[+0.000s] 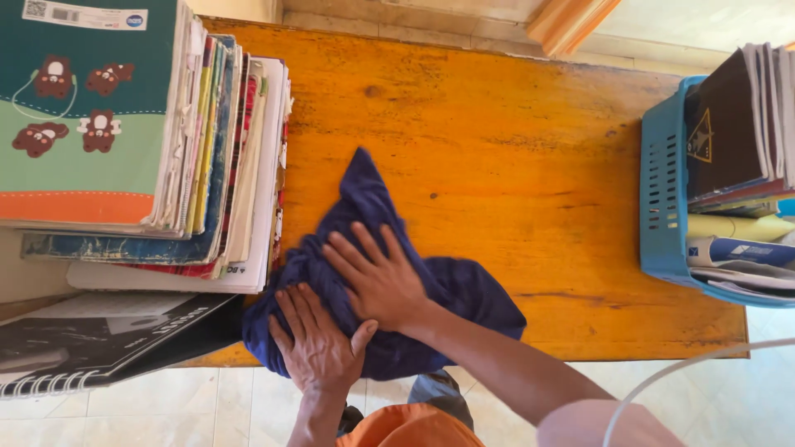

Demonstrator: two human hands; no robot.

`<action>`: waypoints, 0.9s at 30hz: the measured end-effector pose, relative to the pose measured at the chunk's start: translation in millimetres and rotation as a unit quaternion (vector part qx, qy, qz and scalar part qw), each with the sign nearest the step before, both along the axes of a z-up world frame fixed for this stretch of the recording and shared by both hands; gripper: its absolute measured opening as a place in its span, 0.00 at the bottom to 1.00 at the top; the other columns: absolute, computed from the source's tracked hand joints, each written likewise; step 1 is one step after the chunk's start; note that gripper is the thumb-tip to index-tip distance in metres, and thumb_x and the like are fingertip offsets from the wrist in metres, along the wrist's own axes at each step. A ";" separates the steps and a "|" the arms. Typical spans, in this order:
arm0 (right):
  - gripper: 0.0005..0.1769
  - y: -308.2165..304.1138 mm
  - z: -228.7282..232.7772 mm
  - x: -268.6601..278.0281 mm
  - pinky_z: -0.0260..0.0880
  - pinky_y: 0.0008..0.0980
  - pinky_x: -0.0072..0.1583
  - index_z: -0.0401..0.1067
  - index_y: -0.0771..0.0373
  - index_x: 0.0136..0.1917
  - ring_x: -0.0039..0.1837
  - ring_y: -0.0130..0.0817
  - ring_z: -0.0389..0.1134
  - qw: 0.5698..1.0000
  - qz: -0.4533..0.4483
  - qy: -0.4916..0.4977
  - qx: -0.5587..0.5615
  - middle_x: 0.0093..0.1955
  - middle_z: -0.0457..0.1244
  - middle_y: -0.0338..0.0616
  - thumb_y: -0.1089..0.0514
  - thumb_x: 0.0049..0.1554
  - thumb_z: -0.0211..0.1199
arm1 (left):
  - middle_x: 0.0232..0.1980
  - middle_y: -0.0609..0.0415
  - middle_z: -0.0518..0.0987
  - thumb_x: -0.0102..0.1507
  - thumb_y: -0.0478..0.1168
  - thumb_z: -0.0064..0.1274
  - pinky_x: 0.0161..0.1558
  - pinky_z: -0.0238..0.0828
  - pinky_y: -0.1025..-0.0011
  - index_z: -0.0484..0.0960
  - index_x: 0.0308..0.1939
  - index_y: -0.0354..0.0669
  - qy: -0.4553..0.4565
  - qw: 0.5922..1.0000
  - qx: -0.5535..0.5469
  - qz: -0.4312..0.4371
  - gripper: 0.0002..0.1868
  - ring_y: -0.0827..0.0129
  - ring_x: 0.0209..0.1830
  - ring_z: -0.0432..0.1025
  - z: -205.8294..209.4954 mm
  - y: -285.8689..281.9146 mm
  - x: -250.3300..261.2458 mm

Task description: The person wipes a wooden table with a dark blue cloth. They move a blue basket containing notebooks and papers aside to access the surface, then continue wiping the table repeatedly.

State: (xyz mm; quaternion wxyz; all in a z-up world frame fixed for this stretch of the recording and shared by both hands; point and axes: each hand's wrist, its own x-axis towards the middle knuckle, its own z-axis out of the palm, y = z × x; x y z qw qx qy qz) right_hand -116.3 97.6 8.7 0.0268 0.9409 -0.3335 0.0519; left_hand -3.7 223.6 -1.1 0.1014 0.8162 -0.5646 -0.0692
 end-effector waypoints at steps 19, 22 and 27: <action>0.42 47.6 19.7 -84.8 0.31 0.63 0.78 0.55 0.52 0.80 0.84 0.51 0.40 0.977 -0.148 -0.058 0.143 0.83 0.46 0.45 0.33 0.58 0.55 | 0.79 0.31 0.51 0.57 0.81 0.27 0.72 0.37 0.38 0.49 0.76 0.25 -0.031 0.999 -0.013 -0.040 0.64 0.44 0.82 0.39 2.0 1.7 -0.7; 0.44 32.2 19.0 -113.3 0.29 0.67 0.75 0.55 0.56 0.79 0.83 0.55 0.38 0.954 -0.274 -0.032 0.113 0.82 0.46 0.50 0.31 0.57 0.54 | 0.80 0.32 0.50 0.58 0.81 0.27 0.73 0.37 0.38 0.49 0.77 0.26 -0.026 0.999 -0.011 -0.043 0.63 0.44 0.83 0.39 2.9 0.1 -0.9; 0.44 12.7 13.2 -83.4 0.31 0.70 0.75 0.54 0.61 0.79 0.83 0.58 0.40 0.922 -0.379 -0.068 0.049 0.83 0.47 0.54 0.33 0.60 0.52 | 0.81 0.30 0.49 0.60 0.78 0.27 0.75 0.36 0.37 0.49 0.77 0.26 -0.053 0.997 -0.004 -0.061 0.61 0.43 0.84 0.39 -0.6 2.3 -7.5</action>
